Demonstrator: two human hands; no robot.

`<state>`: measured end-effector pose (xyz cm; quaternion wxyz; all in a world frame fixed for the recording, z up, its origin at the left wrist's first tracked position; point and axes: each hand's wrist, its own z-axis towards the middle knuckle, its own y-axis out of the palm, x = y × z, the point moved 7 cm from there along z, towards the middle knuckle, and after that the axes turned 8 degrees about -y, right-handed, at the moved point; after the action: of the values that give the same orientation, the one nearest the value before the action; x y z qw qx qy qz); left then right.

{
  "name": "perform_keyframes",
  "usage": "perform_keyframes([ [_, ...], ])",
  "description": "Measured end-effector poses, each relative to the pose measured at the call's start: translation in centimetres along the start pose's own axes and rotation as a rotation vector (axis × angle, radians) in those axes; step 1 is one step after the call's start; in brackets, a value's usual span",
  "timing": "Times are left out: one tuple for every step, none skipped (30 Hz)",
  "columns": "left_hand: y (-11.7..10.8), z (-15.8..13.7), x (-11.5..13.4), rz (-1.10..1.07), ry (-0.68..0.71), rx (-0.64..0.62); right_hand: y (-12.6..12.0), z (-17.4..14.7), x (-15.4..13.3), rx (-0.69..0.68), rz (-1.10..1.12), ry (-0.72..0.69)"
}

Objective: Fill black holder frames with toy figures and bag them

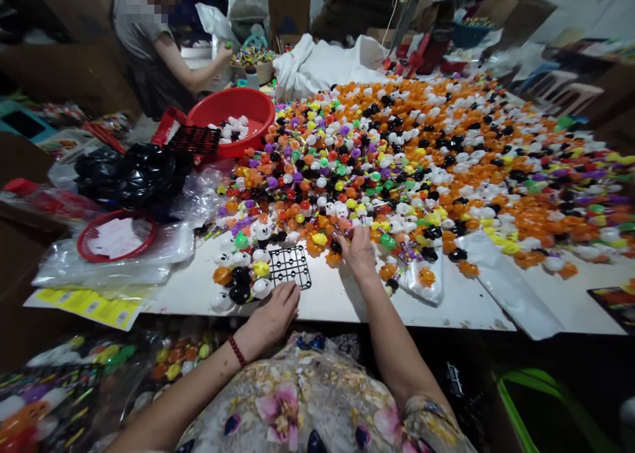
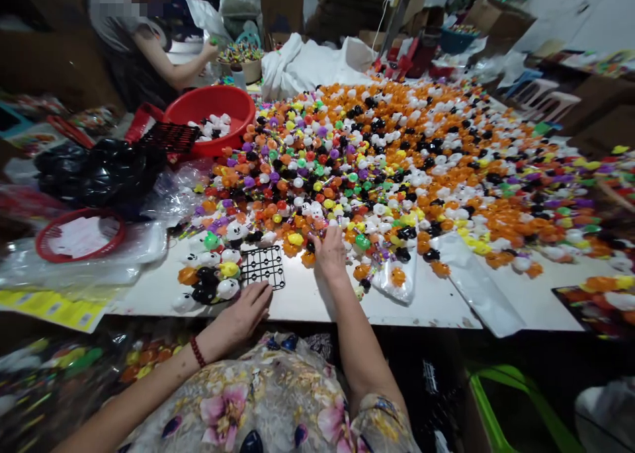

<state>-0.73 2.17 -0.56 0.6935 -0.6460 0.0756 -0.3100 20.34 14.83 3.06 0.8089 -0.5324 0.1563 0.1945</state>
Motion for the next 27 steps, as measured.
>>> perform_keyframes([
  [1.0, -0.2, -0.7, 0.044, -0.059, 0.026, -0.1, 0.3, 0.5, -0.023, -0.049, 0.008],
  [1.7, -0.4, -1.1, 0.077, -0.103, 0.047, -0.1, 0.7, 0.8, -0.058, -0.08, 0.012],
  [2.3, -0.7, -1.4, 0.097, -0.13, 0.061, 0.0, 0.9, 0.9, -0.094, -0.099, 0.021],
  [2.6, -0.9, -1.6, 0.105, -0.14, 0.067, 0.1, 1.1, 0.9, -0.123, -0.11, 0.035],
  [2.8, -1.1, -1.6, 0.105, -0.134, 0.067, 0.1, 1.2, 0.9, -0.138, -0.11, 0.052],
  [2.8, -1.2, -1.8, 0.098, -0.122, 0.063, 0.0, 1.2, 0.8, -0.137, -0.097, 0.064],
  [2.6, -1.3, -1.9, 0.085, -0.103, 0.059, -0.2, 1.1, 0.6, -0.121, -0.066, 0.069],
  [2.3, -1.5, -2.2, 0.069, -0.081, 0.06, -0.4, 0.9, 0.3, -0.094, -0.013, 0.065],
  [1.9, -1.6, -2.6, 0.052, -0.054, 0.068, -0.6, 0.5, -0.1, -0.066, 0.067, 0.055],
  [1.4, -1.8, -3.0, 0.034, -0.022, 0.087, -0.5, 0.0, -0.6, -0.045, 0.172, 0.044],
  [0.9, -2.1, -3.5, 0.016, 0.013, 0.114, -0.2, -0.7, -1.3, -0.04, 0.3, 0.041],
  [0.5, -2.4, -3.9, 0.002, 0.046, 0.15, 0.4, -1.6, -2.1, -0.055, 0.443, 0.052],
  [0.1, -2.8, -4.3, -0.006, 0.072, 0.193, 1.4, -2.7, -3.0, -0.09, 0.591, 0.076],
  [-0.2, -3.2, -4.6, -0.009, 0.086, 0.243, 2.6, -3.8, -4.0, -0.14, 0.733, 0.112],
  [-0.4, -3.7, -4.9, -0.005, 0.083, 0.3, 3.9, -5.0, -5.1, -0.197, 0.859, 0.159],
  [-0.6, -4.1, -5.2, 0.007, 0.056, 0.36, 5.3, -6.1, -6.3, -0.252, 0.961, 0.205],
  [-0.7, -4.5, -5.5, 0.023, 0.006, 0.418, 6.6, -7.2, -7.3, -0.299, 1.037, 0.245],
  [-0.8, -4.9, -5.8, 0.039, -0.06, 0.468, 7.8, -8.1, -8.3, -0.337, 1.089, 0.273],
  [-0.9, -5.2, -6.1, 0.048, -0.131, 0.506, 8.7, -8.7, -9.2, -0.365, 1.12, 0.289],
  [-0.9, -5.4, -6.3, 0.047, -0.195, 0.527, 9.5, -9.2, -9.9, -0.384, 1.132, 0.296],
  [-0.8, -5.5, -6.5, 0.037, -0.243, 0.531, 10.0, -9.5, -10.5, -0.402, 1.127, 0.29],
  [-0.7, -5.4, -6.6, 0.02, -0.269, 0.525, 10.4, -9.6, -11.0, -0.42, 1.104, 0.27],
  [-0.7, -5.3, -6.6, 0.002, -0.279, 0.515, 10.6, -9.6, -11.5, -0.439, 1.065, 0.237],
  [-0.6, -5.1, -6.7, -0.012, -0.282, 0.504, 10.8, -9.4, -11.9, -0.458, 1.011, 0.193],
  [-0.5, -4.9, -6.7, -0.02, -0.286, 0.497, 10.8, -9.3, -12.3, -0.477, 0.948, 0.14],
  [-0.5, -4.6, -6.8, -0.021, -0.294, 0.494, 10.7, -9.1, -12.6, -0.494, 0.884, 0.086],
  [-0.4, -4.4, -7.0, -0.018, -0.306, 0.496, 10.7, -8.9, -12.9, -0.508, 0.823, 0.037],
])
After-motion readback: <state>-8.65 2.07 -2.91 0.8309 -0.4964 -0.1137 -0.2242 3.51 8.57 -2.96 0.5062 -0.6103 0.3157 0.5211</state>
